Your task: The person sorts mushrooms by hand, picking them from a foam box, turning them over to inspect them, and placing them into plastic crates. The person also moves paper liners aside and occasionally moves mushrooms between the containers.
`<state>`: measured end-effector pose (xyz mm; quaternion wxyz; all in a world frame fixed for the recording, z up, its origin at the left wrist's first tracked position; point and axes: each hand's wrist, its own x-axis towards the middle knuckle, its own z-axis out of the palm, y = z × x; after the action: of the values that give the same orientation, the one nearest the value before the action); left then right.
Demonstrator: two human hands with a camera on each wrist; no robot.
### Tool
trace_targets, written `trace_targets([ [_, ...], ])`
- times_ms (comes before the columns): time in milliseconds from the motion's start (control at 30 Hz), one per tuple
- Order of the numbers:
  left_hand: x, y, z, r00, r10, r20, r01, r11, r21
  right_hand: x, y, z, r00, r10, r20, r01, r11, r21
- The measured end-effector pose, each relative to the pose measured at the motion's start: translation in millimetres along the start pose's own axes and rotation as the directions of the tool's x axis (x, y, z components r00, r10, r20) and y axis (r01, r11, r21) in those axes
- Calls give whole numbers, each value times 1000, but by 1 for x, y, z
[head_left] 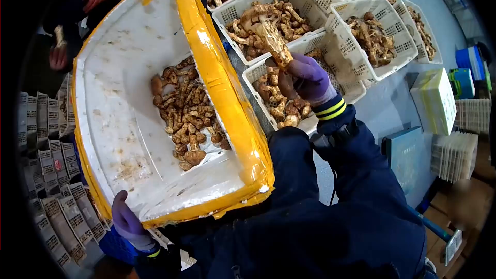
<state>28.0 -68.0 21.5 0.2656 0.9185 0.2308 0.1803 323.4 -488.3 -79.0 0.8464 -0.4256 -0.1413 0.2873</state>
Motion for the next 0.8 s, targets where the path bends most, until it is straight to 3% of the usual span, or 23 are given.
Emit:
trace_targets([
  [133, 5, 29, -3, 987, -141, 76, 148, 984, -99, -26, -40, 63, 995, -89, 53, 96, 981, -169],
  [233, -3, 102, -2, 994, -56, 97, 83, 950, -302, -54, -71, 128, 997, -21, 69, 38, 965, -259],
  [300, -12, 140, 0, 950, 178, 255, -19, 850, -526, -74, -80, 171, 986, 72, 148, -35, 970, -240],
  [333, -19, 166, 3, 917, 295, 270, -124, 852, -509, -82, -74, 188, 983, 117, 140, -75, 959, -274],
  [400, -32, 191, 17, 887, 303, 347, 56, 677, -734, -99, -56, 224, 971, 220, 98, -197, 960, -200],
  [433, -39, 189, 26, 874, 237, 425, 317, 385, -866, -103, -42, 237, 968, 232, 92, -201, 945, -259],
  [500, -49, 199, 8, 855, 186, 483, 427, 276, -861, -110, 2, 255, 981, -143, 134, 192, 838, -511],
  [533, -51, 190, 6, 858, 131, 497, 440, 312, -842, -118, -6, 271, 990, 139, 31, -113, 895, -431],
  [567, -59, 187, 5, 865, 98, 493, 471, 180, -863, -121, -3, 277, 987, 157, 46, -121, 891, -438],
  [633, -63, 170, -8, 823, 157, 546, 511, 216, -832, -123, 4, 284, 979, 191, 71, -139, 880, -453],
  [667, -66, 171, -11, 851, 159, 501, 456, 249, -854, -124, 8, 286, 980, 186, 76, -128, 867, -482],
  [767, -74, 166, -27, 837, 162, 523, 473, 269, -839, -127, 12, 295, 971, 175, 164, -82, 886, -457],
  [800, -76, 166, -25, 895, 164, 415, 354, 306, -884, -129, 12, 297, 969, 198, 145, -113, 884, -454],
])
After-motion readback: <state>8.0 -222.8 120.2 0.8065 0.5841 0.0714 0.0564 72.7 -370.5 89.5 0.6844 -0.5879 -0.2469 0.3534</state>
